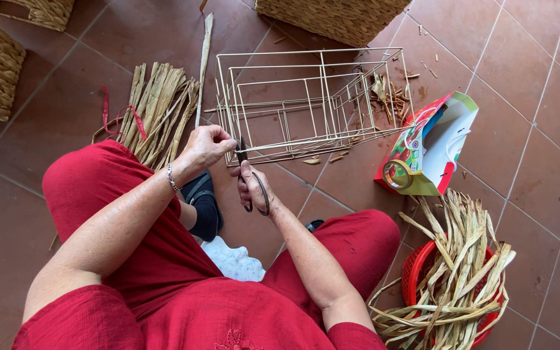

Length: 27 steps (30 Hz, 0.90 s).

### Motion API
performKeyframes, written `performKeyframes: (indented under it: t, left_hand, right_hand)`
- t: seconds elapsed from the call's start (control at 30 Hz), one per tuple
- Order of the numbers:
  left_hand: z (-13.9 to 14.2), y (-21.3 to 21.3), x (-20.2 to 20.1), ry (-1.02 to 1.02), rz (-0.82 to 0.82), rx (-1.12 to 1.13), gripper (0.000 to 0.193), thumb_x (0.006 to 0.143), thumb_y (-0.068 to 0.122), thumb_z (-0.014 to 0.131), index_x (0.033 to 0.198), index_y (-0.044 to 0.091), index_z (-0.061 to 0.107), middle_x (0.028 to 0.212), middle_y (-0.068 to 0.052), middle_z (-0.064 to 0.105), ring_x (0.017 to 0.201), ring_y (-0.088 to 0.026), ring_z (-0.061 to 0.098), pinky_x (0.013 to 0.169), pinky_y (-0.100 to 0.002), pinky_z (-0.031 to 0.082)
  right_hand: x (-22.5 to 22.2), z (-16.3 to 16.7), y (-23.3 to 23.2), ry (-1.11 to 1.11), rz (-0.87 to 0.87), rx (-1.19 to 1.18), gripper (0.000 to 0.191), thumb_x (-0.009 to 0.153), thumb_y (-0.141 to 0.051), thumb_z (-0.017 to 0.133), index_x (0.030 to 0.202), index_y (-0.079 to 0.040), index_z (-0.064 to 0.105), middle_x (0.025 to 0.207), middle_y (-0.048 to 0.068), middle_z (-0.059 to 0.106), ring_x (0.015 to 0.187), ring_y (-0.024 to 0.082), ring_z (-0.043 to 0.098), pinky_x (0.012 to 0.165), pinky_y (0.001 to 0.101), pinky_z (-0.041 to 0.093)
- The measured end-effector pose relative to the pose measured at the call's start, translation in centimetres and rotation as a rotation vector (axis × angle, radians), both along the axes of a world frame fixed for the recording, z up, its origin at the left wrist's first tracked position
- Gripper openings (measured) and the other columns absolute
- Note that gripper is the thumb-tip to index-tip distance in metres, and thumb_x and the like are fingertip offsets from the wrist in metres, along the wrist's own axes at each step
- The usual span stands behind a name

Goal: The person sits on the tiled floor and assembles a rectangular wire frame, using tape and scissors to secure and trim thin wooden sticks onto the frame joints. They bend and twist wire pieces by hand, attach sticks to the frame edges, and cut excess material, with bundles of dried palm strips and finished woven baskets nearby.

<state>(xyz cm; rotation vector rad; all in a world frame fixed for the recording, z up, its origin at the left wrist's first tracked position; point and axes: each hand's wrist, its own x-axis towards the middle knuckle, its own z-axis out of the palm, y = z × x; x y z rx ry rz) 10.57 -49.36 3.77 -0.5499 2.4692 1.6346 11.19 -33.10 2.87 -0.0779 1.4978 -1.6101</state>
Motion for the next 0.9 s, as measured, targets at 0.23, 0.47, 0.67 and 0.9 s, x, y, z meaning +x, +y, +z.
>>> performKeyframes:
  t: [0.23, 0.47, 0.67, 0.9]
  left_hand:
    - [0.1, 0.1, -0.1, 0.002, -0.006, 0.003, 0.025, 0.087, 0.028, 0.077, 0.089, 0.003, 0.075, 0.073, -0.005, 0.071, 0.068, -0.01, 0.065, 0.063, -0.029, 0.053]
    - [-0.8, 0.2, 0.3, -0.026, -0.012, 0.312, 0.032, 0.096, 0.032, 0.07, 0.109, 0.004, 0.072, 0.093, -0.006, 0.071, 0.083, -0.01, 0.063, 0.075, -0.028, 0.053]
    - [-1.2, 1.0, 1.0, -0.018, 0.001, 0.329, 0.046, 0.094, 0.037, 0.071, 0.12, 0.0, 0.063, 0.104, -0.009, 0.072, 0.097, -0.014, 0.068, 0.084, -0.031, 0.056]
    - [-1.4, 2.3, 1.6, -0.04, -0.013, 0.302, 0.042, 0.094, 0.035, 0.07, 0.119, 0.001, 0.065, 0.104, -0.009, 0.075, 0.097, -0.012, 0.069, 0.085, -0.029, 0.055]
  right_hand:
    - [0.0, -0.2, 0.7, 0.045, 0.039, 0.076, 0.067, 0.105, -0.063, 0.033, 0.113, -0.001, 0.057, 0.063, -0.006, 0.036, 0.048, 0.005, 0.033, 0.042, 0.0241, 0.031]
    - [2.4, -1.3, 3.2, -0.028, -0.052, 0.112, 0.052, 0.103, -0.055, 0.048, 0.12, -0.006, 0.057, 0.071, -0.008, 0.044, 0.057, 0.003, 0.039, 0.05, 0.0216, 0.036]
    - [4.2, -2.5, 4.3, 0.068, -0.244, 0.202, 0.044, 0.104, -0.045, 0.059, 0.115, -0.003, 0.055, 0.071, -0.004, 0.046, 0.054, 0.005, 0.041, 0.047, 0.0248, 0.034]
    - [2.6, -2.1, 5.3, 0.035, -0.068, 0.286, 0.058, 0.104, -0.055, 0.045, 0.122, -0.004, 0.063, 0.07, -0.003, 0.051, 0.055, 0.006, 0.046, 0.049, 0.0234, 0.041]
